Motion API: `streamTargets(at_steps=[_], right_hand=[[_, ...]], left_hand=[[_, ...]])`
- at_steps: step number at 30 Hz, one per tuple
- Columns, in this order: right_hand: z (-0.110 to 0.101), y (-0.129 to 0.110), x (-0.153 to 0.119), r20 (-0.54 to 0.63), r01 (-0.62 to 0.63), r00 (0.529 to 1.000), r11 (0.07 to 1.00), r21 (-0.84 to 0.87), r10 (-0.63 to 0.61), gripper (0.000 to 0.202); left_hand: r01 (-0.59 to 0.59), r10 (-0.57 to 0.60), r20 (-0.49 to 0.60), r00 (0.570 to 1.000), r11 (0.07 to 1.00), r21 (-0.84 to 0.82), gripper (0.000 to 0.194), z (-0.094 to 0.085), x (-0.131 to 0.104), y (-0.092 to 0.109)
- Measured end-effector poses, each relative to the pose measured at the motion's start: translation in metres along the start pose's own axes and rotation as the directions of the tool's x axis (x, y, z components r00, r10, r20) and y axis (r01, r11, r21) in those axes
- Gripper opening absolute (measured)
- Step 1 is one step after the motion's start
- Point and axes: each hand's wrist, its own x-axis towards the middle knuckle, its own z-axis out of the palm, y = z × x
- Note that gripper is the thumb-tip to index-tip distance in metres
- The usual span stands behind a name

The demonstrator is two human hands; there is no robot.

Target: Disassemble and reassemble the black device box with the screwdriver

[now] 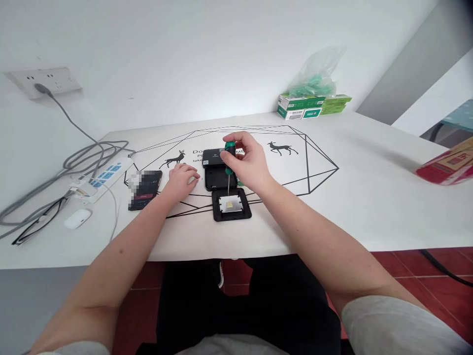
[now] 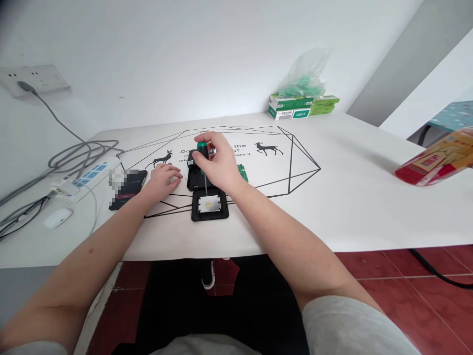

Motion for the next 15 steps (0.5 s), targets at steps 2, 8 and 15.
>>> streamTargets(at_steps=[2,8,15], right_hand=[[0.001,-0.001,-0.001,0.006,0.01,1.0,1.0,-0.012,-0.01,0.028],[-0.002,-0.002,0.001,0.007,0.057,0.998,0.995,-0.08,-0.057,0.025],[-0.003,-0.003,-0.001,0.031,0.11,0.994,0.984,-0.143,-0.107,0.022]], left_hand=[[0.046,-0.046,0.0,0.999,0.999,0.025,0.022,0.003,0.002,-0.007],[0.01,-0.011,-0.058,0.998,1.0,-0.013,0.037,-0.001,-0.001,0.001],[-0.311,0.344,0.22,0.913,0.935,-0.173,0.036,-0.009,-0.023,0.067]])
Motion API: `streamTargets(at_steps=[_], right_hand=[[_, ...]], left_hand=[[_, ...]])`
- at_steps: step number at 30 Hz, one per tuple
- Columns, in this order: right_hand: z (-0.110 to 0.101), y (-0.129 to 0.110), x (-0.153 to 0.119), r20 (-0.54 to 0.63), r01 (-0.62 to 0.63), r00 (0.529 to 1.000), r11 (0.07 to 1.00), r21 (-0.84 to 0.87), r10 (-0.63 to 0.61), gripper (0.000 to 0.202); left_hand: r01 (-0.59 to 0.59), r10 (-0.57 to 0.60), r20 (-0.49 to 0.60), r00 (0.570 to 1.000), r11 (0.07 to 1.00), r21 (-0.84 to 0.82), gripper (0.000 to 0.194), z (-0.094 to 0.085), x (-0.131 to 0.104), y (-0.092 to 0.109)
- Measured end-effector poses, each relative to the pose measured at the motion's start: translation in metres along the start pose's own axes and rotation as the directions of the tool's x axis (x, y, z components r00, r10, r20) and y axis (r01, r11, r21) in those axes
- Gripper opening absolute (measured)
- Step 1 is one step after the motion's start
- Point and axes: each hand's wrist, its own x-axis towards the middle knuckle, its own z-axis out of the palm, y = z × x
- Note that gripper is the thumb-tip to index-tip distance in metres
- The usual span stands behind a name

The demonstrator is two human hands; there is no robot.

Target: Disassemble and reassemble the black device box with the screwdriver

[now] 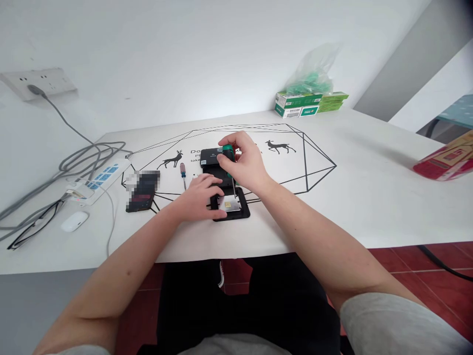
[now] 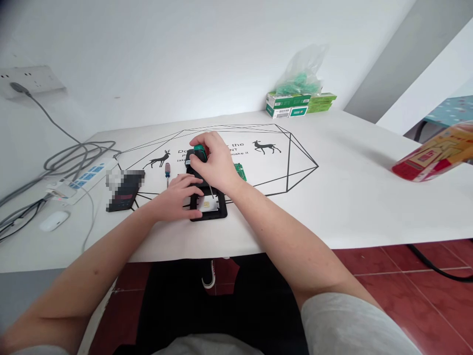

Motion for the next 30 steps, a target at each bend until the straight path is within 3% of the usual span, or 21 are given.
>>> streamTargets(at_steps=[4,14,26,30], right_hand=[[0.002,-0.001,-0.003,0.038,0.01,0.999,1.0,-0.021,-0.01,0.021],[0.005,0.0,-0.006,0.05,0.054,0.997,0.998,-0.01,-0.054,0.019],[0.008,0.0,-0.01,0.101,0.056,0.993,0.998,0.006,-0.057,0.019],[0.006,0.003,-0.008,0.169,0.054,0.982,0.987,0.153,-0.08,0.016]], left_hand=[[0.063,-0.064,0.073,0.995,0.998,0.019,0.044,0.006,0.003,0.014],[0.059,-0.062,0.053,0.997,0.997,0.044,0.037,-0.002,-0.002,0.008],[0.073,-0.066,0.139,0.988,0.996,-0.049,0.038,-0.009,-0.002,0.003],[0.051,-0.041,0.136,0.99,0.996,-0.067,0.039,-0.007,-0.002,0.0]])
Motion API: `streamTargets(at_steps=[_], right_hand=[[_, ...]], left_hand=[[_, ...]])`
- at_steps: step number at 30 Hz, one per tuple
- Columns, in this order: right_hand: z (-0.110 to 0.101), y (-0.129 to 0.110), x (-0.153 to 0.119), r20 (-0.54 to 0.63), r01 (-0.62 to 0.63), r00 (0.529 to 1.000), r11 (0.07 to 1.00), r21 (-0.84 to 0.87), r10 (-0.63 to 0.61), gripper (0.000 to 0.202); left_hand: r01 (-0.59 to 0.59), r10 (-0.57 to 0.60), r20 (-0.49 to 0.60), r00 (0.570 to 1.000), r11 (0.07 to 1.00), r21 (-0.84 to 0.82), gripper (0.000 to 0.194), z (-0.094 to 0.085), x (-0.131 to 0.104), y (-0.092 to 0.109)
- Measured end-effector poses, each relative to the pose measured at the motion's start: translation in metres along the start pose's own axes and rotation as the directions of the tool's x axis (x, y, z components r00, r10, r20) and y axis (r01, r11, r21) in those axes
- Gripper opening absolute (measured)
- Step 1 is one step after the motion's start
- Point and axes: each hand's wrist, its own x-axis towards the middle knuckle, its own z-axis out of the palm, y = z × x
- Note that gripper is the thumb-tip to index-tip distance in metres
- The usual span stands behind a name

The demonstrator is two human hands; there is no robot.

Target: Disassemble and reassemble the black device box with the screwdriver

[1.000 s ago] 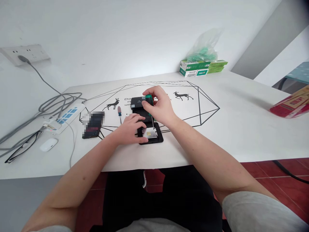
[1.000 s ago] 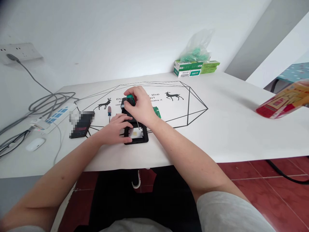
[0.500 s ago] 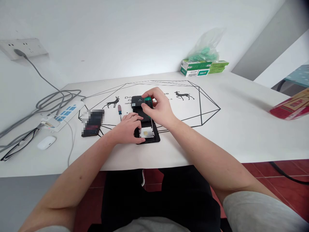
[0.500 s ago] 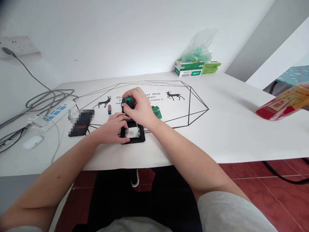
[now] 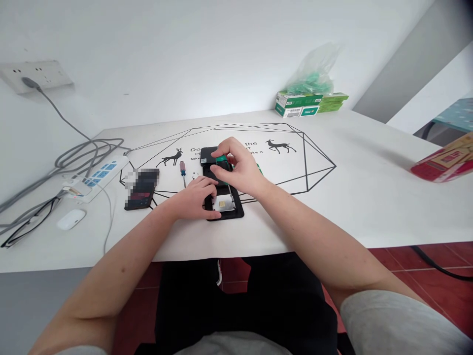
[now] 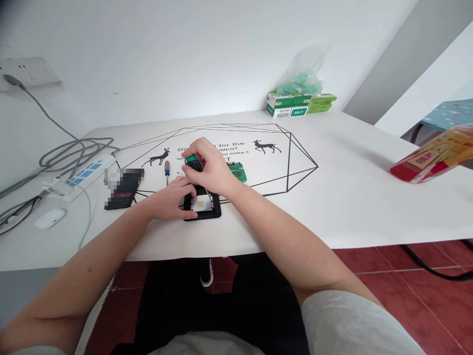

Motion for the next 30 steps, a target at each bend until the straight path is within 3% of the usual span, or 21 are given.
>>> streamTargets(at_steps=[6,13,21,23,30], right_hand=[[-0.019,0.006,0.012,0.244,-0.141,0.968,0.917,0.372,0.049,0.041],[-0.039,0.015,0.019,0.328,-0.239,0.942,0.826,0.511,0.07,0.039],[-0.036,0.012,0.01,0.498,-0.488,0.849,0.62,0.614,0.175,0.042],[-0.033,0.013,0.01,0.49,-0.491,0.85,0.625,0.606,0.193,0.042],[-0.037,0.017,0.013,0.407,-0.368,0.899,0.783,0.501,0.162,0.038]], left_hand=[[-0.009,0.009,-0.005,1.0,1.0,0.0,0.04,0.002,-0.001,-0.003],[-0.015,0.015,-0.011,1.0,1.0,0.007,0.041,0.001,-0.001,-0.004],[0.004,-0.004,0.005,1.0,1.0,0.002,0.042,0.0,-0.001,-0.002],[0.001,-0.001,0.002,1.0,1.0,0.005,0.042,-0.001,-0.001,-0.002],[0.003,-0.004,0.01,1.0,1.0,0.012,0.041,-0.001,-0.002,-0.001]])
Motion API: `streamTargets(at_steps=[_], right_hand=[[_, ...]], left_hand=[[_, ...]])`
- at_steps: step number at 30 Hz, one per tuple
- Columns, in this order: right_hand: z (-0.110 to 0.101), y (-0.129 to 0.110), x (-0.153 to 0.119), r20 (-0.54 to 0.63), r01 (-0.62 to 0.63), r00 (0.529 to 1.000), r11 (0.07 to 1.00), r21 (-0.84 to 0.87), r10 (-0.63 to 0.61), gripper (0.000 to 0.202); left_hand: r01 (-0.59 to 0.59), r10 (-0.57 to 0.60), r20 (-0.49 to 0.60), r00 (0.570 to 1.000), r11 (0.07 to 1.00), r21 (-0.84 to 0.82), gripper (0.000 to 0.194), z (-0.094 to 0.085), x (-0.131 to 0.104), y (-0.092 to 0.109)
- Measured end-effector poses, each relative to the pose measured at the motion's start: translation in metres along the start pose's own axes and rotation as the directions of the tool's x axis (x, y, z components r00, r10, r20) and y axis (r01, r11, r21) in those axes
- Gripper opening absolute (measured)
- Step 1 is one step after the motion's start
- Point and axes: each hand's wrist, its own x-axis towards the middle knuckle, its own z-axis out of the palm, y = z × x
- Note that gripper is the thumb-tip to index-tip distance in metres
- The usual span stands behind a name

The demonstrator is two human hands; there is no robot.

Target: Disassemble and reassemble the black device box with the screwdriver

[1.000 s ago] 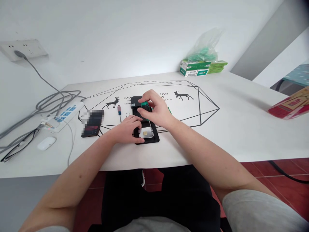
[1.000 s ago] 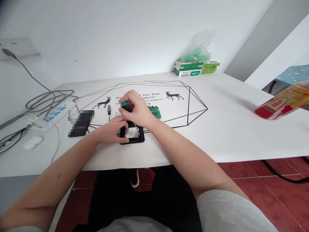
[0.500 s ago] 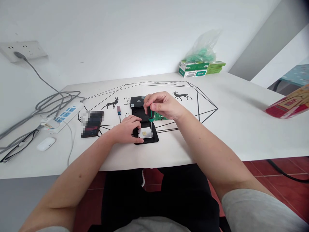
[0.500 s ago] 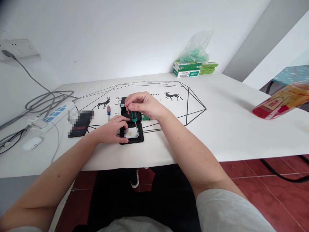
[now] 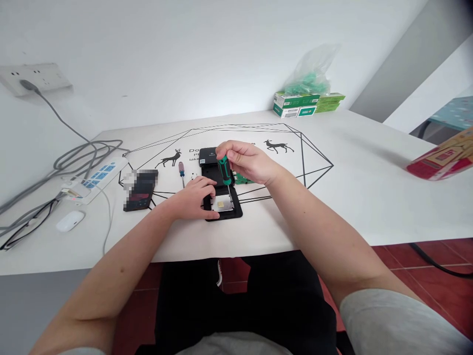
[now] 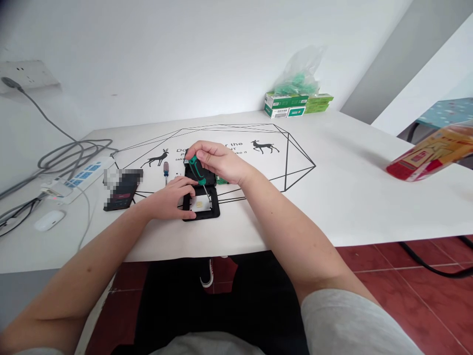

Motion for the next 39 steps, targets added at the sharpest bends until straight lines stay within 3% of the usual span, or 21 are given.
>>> streamTargets(at_steps=[7,15,18,24,33,39], right_hand=[[-0.005,-0.001,0.002,0.031,0.07,0.997,0.997,-0.035,-0.069,0.039],[0.0,-0.013,-0.006,0.111,-0.096,0.99,0.991,0.097,0.085,0.035],[-0.001,-0.012,-0.007,0.104,-0.093,0.99,0.996,0.019,0.09,0.035],[-0.007,-0.013,-0.005,0.048,0.031,0.999,0.977,-0.209,-0.021,0.035],[-0.008,-0.015,-0.003,0.14,0.052,0.989,0.997,-0.051,-0.044,0.044],[-0.004,-0.015,-0.004,0.084,-0.038,0.996,0.999,0.038,0.034,0.046]], left_hand=[[-0.005,0.005,-0.005,1.0,1.0,-0.005,0.042,0.0,0.0,-0.001],[-0.007,0.007,-0.006,1.0,1.0,0.006,0.043,0.0,0.0,-0.001],[-0.009,0.009,-0.003,1.0,1.0,0.004,0.042,0.0,0.0,-0.001],[-0.008,0.008,-0.008,1.0,1.0,-0.009,0.043,0.001,0.0,-0.002],[-0.003,0.003,-0.007,1.0,1.0,-0.016,0.043,-0.001,0.0,-0.001],[0.003,-0.003,-0.004,1.0,1.0,-0.015,0.043,-0.001,0.0,0.0]])
